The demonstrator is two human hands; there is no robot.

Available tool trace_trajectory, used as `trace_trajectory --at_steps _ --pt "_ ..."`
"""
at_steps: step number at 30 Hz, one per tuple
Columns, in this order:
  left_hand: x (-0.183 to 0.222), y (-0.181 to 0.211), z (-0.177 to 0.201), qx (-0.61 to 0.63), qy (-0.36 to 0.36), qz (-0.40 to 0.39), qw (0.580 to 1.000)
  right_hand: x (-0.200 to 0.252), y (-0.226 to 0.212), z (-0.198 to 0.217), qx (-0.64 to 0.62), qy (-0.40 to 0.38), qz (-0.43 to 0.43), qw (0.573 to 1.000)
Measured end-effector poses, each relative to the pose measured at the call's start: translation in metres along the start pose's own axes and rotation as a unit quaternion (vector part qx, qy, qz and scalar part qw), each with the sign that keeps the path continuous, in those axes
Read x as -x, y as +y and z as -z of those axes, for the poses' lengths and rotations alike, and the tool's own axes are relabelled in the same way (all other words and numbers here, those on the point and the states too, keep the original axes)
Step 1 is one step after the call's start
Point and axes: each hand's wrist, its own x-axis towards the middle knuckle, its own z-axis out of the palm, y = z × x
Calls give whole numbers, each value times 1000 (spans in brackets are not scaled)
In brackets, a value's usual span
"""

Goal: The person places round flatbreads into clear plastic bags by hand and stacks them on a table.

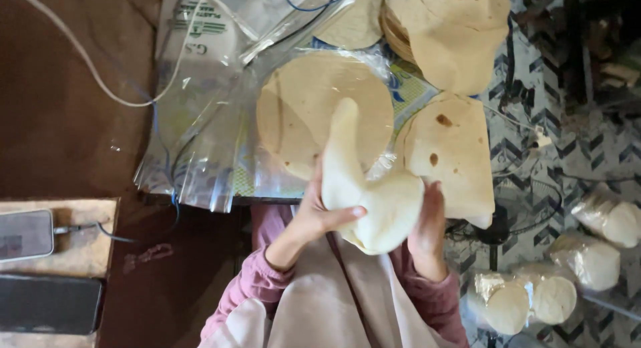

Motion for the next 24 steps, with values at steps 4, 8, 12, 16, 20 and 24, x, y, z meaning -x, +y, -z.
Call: trace_trajectory --at_steps 4,8,12,16,20,24 --pt "6 -19 -5 -78 -56 -6 995 -20 -12 0 -336 -69 -398 851" --pt "13 -51 5 -81 -75 5 994 -44 -1 34 -251 -62 -358 897" --pt "21 -45 13 -32 -43 -1 999 -31 -13 39 -270 -172 -163 933" --pt "33 -50 26 139 -115 -9 984 -13 -101 -45 279 -399 157 859" --pt "26 -17 22 144 -207 11 968 -29 -152 -85 140 -550 146 811" --pt "7 -32 65 66 -127 16 990 -64 -98 -34 147 -485 143 850"
